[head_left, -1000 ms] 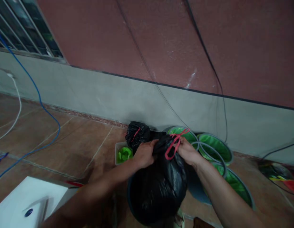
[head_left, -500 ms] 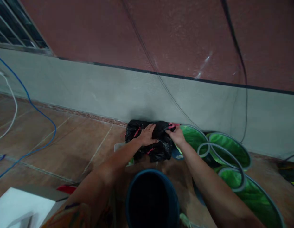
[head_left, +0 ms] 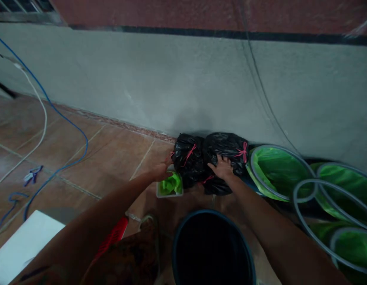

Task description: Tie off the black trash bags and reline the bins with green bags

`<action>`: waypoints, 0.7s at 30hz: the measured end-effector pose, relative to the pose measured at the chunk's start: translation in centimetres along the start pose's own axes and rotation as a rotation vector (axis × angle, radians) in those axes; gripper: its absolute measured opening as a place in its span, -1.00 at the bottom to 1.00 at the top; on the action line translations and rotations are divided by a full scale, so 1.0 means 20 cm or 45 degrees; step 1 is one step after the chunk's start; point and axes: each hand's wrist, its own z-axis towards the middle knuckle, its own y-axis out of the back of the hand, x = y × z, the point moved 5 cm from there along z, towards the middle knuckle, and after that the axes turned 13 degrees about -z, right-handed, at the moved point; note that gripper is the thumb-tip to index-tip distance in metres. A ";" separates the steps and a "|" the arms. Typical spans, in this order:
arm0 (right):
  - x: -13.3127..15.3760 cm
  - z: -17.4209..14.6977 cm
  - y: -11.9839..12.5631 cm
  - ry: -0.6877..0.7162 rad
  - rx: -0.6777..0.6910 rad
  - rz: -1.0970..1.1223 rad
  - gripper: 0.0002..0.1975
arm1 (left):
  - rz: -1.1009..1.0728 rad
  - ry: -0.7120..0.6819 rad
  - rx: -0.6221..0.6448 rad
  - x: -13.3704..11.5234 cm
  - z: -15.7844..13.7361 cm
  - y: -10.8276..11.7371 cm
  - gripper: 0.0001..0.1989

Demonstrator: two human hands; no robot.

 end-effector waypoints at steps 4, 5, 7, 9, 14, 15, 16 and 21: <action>0.05 0.04 -0.14 0.032 0.190 -0.058 -0.34 | -0.029 0.120 -0.044 0.25 -0.11 0.01 -0.54; 0.06 0.04 -0.15 0.014 0.195 -0.071 -0.35 | -0.043 0.122 -0.053 0.30 -0.14 0.01 -0.56; 0.08 0.00 -0.12 -0.055 0.135 -0.093 -0.35 | -0.036 0.115 -0.030 0.37 -0.17 -0.03 -0.57; 0.09 -0.07 -0.07 -0.134 0.034 -0.101 -0.30 | -0.008 0.089 0.022 0.43 -0.19 -0.09 -0.56; 0.07 -0.31 -0.01 -0.181 -0.176 -0.002 -0.25 | 0.014 -0.037 0.071 0.49 -0.23 -0.26 -0.56; 0.06 -0.36 -0.02 -0.161 -0.215 0.024 -0.27 | 0.031 -0.055 0.090 0.49 -0.23 -0.30 -0.55; 0.05 -0.41 -0.03 -0.134 -0.249 0.049 -0.27 | 0.083 -0.053 0.133 0.50 -0.23 -0.34 -0.54; 0.03 -0.58 -0.11 -0.021 -0.316 0.180 -0.30 | 0.491 0.083 0.424 0.48 -0.20 -0.50 -0.61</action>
